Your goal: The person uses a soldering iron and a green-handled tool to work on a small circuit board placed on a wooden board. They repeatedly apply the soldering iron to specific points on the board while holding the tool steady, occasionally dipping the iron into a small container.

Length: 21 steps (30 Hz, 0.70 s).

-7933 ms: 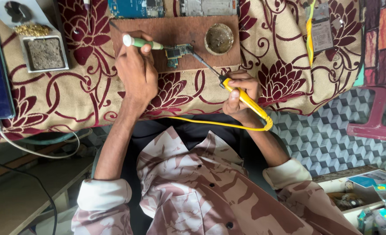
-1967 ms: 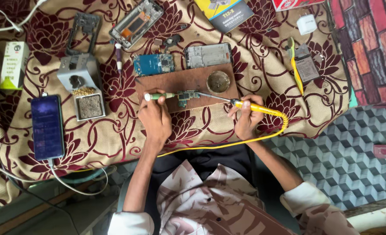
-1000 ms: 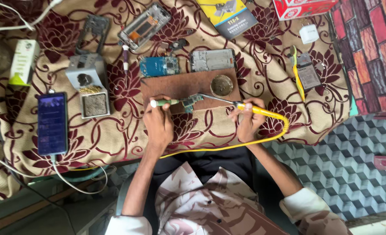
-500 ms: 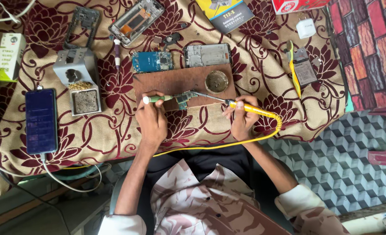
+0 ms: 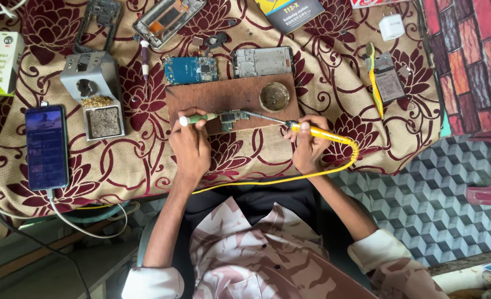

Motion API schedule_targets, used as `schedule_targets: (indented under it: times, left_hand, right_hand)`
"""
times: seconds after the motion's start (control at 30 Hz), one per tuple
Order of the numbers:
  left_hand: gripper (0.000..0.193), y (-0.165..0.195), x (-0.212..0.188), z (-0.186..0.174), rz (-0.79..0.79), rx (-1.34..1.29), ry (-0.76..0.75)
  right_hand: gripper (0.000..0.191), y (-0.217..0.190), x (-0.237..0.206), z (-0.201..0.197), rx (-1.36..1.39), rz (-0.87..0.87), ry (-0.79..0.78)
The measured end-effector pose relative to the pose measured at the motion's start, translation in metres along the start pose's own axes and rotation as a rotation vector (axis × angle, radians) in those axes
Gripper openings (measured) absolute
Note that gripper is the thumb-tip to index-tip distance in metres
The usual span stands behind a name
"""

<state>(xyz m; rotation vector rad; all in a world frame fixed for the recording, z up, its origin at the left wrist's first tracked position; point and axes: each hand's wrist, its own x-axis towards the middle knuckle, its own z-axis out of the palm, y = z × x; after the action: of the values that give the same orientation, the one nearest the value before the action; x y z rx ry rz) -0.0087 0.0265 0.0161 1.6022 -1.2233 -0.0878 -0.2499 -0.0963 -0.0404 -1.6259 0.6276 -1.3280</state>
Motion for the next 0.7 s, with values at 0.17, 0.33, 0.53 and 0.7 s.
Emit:
schedule_targets:
  times: [0.17,0.33,0.53,0.7]
  left_hand:
    - [0.018,0.003,0.003,-0.001,-0.044,-0.017,-0.018]
    - [0.022,0.004,0.004,-0.002,-0.008,0.022,-0.001]
    - [0.023,0.003,0.002,0.001,0.005,0.037,-0.002]
    - [0.021,0.004,0.002,0.002,0.004,0.039,0.004]
  right_hand:
    - [0.011,0.004,0.001,0.000,0.013,-0.022,0.007]
    - [0.013,-0.008,0.004,-0.002,-0.116,-0.060,-0.052]
    - [0.012,-0.049,0.032,0.002,-0.321,-0.139,-0.145]
    - [0.013,-0.088,0.064,0.019,-0.501,-0.255,-0.250]
